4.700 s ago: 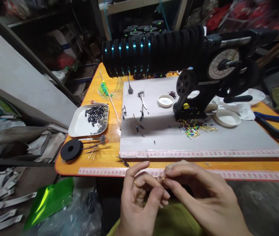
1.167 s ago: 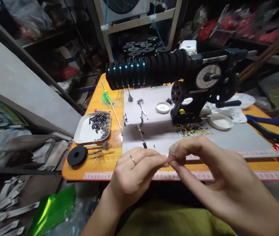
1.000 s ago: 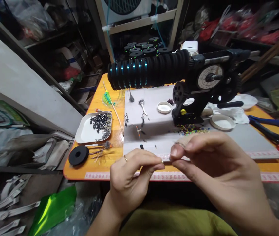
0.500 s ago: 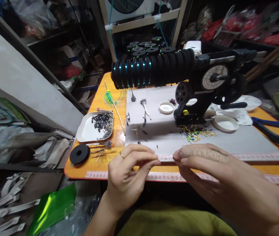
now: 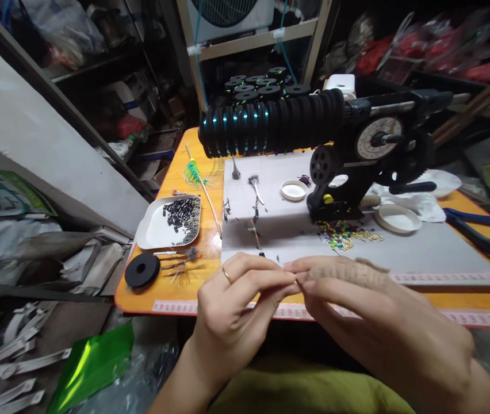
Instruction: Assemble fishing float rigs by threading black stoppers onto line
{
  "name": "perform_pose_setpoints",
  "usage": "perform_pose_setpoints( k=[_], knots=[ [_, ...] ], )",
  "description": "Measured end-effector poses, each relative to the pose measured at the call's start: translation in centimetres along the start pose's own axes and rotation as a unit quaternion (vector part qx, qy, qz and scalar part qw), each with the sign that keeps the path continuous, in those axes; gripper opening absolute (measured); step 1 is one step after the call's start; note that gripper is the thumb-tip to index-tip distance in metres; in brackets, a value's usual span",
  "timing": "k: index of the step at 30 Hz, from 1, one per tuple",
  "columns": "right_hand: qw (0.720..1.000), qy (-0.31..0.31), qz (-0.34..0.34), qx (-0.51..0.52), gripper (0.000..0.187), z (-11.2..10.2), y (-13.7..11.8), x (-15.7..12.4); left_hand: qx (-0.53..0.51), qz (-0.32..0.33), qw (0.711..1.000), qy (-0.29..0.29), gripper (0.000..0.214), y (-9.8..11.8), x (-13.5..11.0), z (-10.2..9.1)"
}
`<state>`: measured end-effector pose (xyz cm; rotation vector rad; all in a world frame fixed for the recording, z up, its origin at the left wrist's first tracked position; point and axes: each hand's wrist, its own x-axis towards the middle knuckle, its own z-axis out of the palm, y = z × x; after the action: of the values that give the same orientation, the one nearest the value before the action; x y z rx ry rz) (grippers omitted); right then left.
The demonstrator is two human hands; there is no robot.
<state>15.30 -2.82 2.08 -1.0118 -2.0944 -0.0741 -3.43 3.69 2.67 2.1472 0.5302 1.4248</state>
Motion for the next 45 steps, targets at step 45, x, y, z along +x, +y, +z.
perform_pose_setpoints(
  k=[45],
  knots=[
    [0.979,0.028,0.148,0.136,0.017,1.7,-0.7,3.2,0.053,0.002,0.999,-0.009,0.016,-0.9,0.1,-0.9]
  ],
)
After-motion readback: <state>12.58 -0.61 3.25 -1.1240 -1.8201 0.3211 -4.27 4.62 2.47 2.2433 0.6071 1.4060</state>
